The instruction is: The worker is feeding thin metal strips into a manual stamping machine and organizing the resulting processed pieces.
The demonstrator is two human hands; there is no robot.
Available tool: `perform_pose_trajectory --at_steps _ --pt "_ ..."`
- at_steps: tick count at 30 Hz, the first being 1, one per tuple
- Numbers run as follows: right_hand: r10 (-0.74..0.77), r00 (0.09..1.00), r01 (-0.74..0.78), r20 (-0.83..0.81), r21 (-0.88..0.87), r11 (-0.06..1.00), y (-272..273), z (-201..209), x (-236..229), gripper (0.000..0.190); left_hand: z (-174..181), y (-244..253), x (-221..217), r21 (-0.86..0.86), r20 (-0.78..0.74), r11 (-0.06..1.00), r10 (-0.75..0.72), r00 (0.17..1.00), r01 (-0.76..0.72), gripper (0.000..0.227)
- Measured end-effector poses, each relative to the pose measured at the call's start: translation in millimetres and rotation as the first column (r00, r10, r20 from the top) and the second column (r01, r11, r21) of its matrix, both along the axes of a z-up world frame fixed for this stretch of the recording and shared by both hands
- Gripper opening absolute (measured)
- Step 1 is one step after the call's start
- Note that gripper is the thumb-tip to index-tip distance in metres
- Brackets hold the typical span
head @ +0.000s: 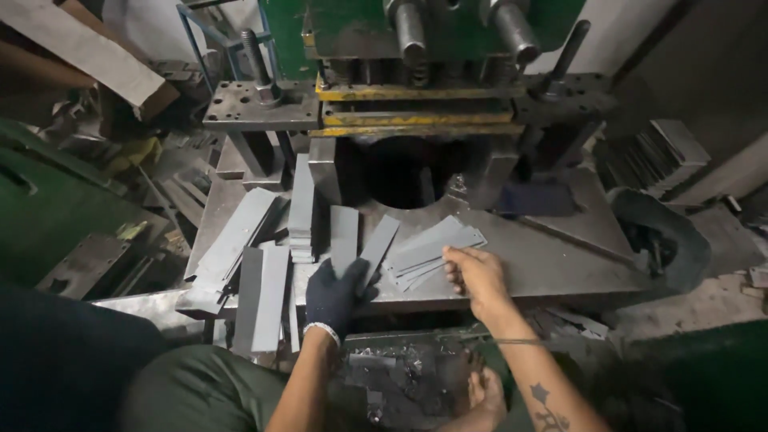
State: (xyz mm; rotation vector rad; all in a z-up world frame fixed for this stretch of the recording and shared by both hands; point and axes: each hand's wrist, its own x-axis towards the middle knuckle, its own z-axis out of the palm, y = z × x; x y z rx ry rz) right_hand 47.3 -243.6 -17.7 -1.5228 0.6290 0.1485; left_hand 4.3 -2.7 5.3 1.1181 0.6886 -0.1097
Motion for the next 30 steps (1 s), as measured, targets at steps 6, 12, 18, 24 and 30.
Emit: perform_pose_trajectory --at_steps 6,12,18,24,30 --pt "0.061 0.996 -0.059 0.065 -0.031 0.998 -9.2 -1.3 -13.7 0.019 38.4 -5.9 -28.0 0.191 0.157 0.979 -0.101 0.982 0.071 0.024" --pt "0.121 0.989 -0.118 0.083 -0.042 0.992 -9.6 4.5 -19.2 0.019 31.3 -5.5 -24.9 0.626 -0.082 0.74 -0.251 0.964 0.246 0.067" --pt "0.168 0.979 -0.161 0.116 -0.069 0.985 -7.8 -1.6 -19.5 0.022 58.4 -22.3 -32.5 0.571 -0.117 0.777 -0.241 0.963 0.264 0.075" --pt "0.265 0.952 -0.266 0.156 -0.014 0.964 -15.5 11.6 -32.0 0.02 36.3 -11.1 -20.4 0.08 0.145 0.997 -0.024 0.989 0.013 0.028" --pt "0.278 0.948 -0.279 0.155 -0.016 0.96 -18.1 2.8 -31.9 0.02 47.5 -13.2 -20.6 0.106 0.1 0.994 -0.007 0.995 -0.004 0.028"
